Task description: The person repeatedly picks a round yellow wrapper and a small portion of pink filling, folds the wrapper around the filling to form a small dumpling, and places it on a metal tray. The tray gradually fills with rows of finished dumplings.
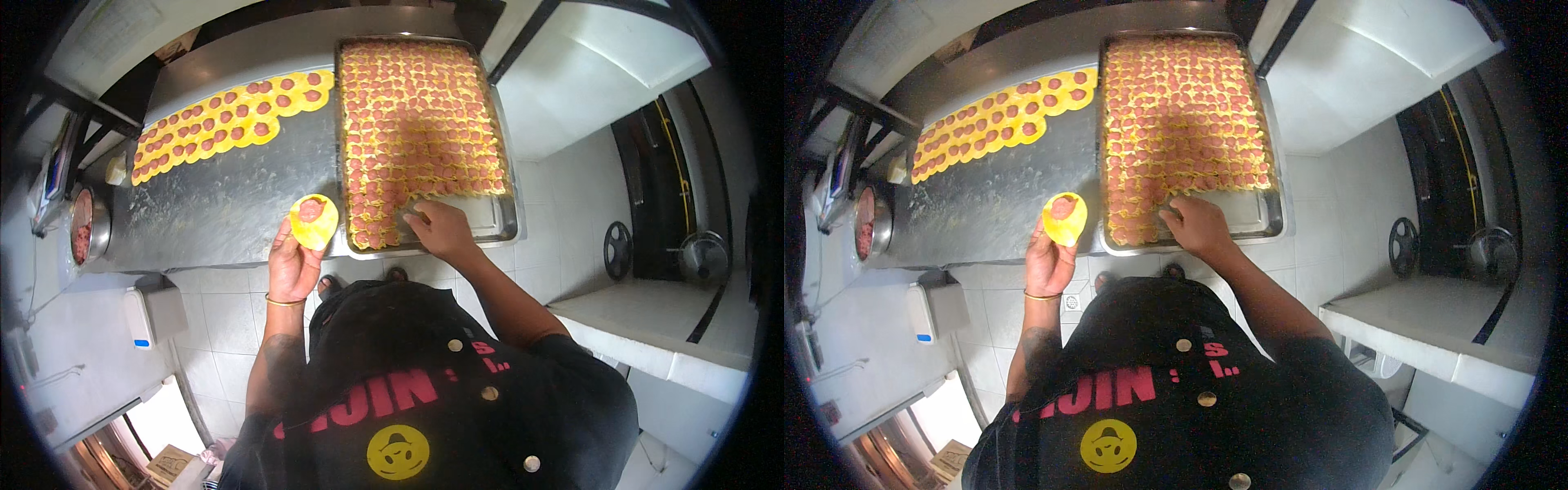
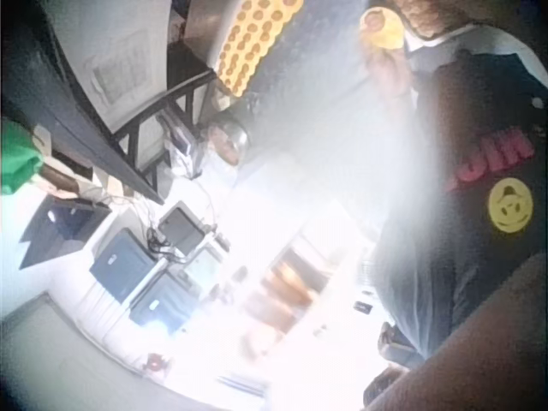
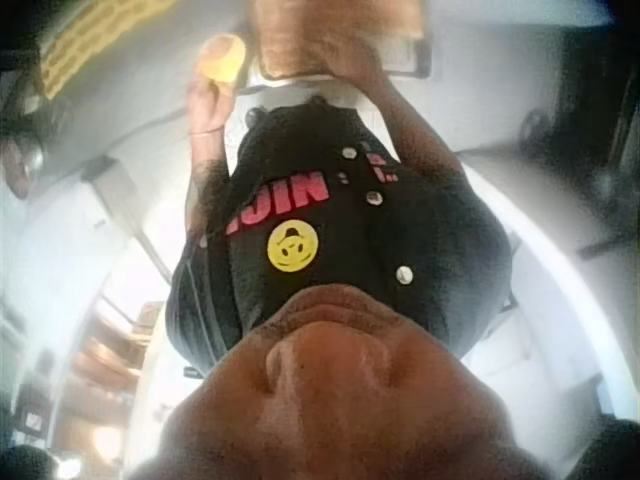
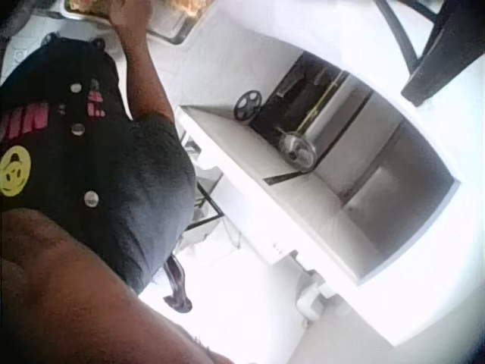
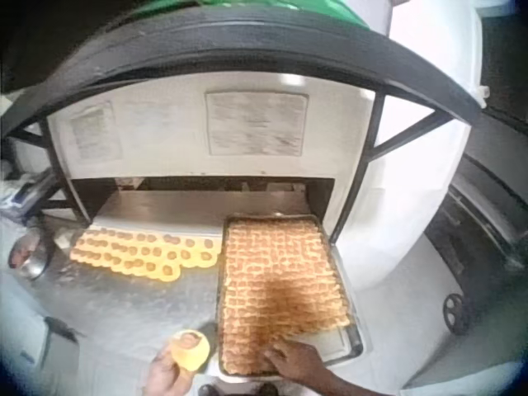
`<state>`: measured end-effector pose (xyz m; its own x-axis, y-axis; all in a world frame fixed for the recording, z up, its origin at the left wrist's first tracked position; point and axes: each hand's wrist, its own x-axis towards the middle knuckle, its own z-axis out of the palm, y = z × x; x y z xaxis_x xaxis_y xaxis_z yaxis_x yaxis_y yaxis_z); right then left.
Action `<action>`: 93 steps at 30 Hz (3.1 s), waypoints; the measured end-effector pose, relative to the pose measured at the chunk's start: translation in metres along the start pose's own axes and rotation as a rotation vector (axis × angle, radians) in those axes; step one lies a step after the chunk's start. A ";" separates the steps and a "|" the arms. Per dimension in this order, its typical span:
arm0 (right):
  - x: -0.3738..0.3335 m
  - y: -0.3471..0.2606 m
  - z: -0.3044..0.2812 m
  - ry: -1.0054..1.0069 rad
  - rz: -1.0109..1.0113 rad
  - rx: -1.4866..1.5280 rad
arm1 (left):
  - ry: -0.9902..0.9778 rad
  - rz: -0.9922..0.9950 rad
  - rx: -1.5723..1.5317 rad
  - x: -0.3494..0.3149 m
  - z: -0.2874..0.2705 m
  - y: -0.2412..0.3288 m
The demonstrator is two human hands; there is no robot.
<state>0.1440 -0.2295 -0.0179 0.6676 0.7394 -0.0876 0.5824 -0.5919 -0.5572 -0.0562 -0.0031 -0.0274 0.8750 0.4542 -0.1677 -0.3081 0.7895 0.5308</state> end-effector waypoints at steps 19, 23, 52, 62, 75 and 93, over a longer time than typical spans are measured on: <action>0.042 -0.216 0.059 0.271 -0.236 0.936 | -0.015 0.274 0.394 -0.002 0.028 0.106; 0.058 -0.240 0.058 0.242 -0.159 1.069 | -0.060 0.424 0.592 0.000 0.021 0.133; 0.023 -0.295 0.038 0.428 -0.370 1.021 | -0.258 0.547 0.424 -0.028 0.032 0.172; 0.022 -0.273 0.004 0.155 -0.412 0.879 | -0.443 0.443 0.448 -0.026 0.038 0.173; 0.016 -0.288 0.023 0.525 -0.644 0.358 | -0.304 0.659 0.559 -0.023 0.042 0.172; 0.026 -0.291 0.057 0.602 -0.290 0.746 | -0.347 -0.114 -0.035 -0.017 0.017 0.119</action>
<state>-0.0347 -0.0202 0.0945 0.7898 0.4152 0.4515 0.4577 0.0910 -0.8844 -0.1012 0.0759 0.0526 0.9772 0.2005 0.0706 -0.2088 0.8432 0.4954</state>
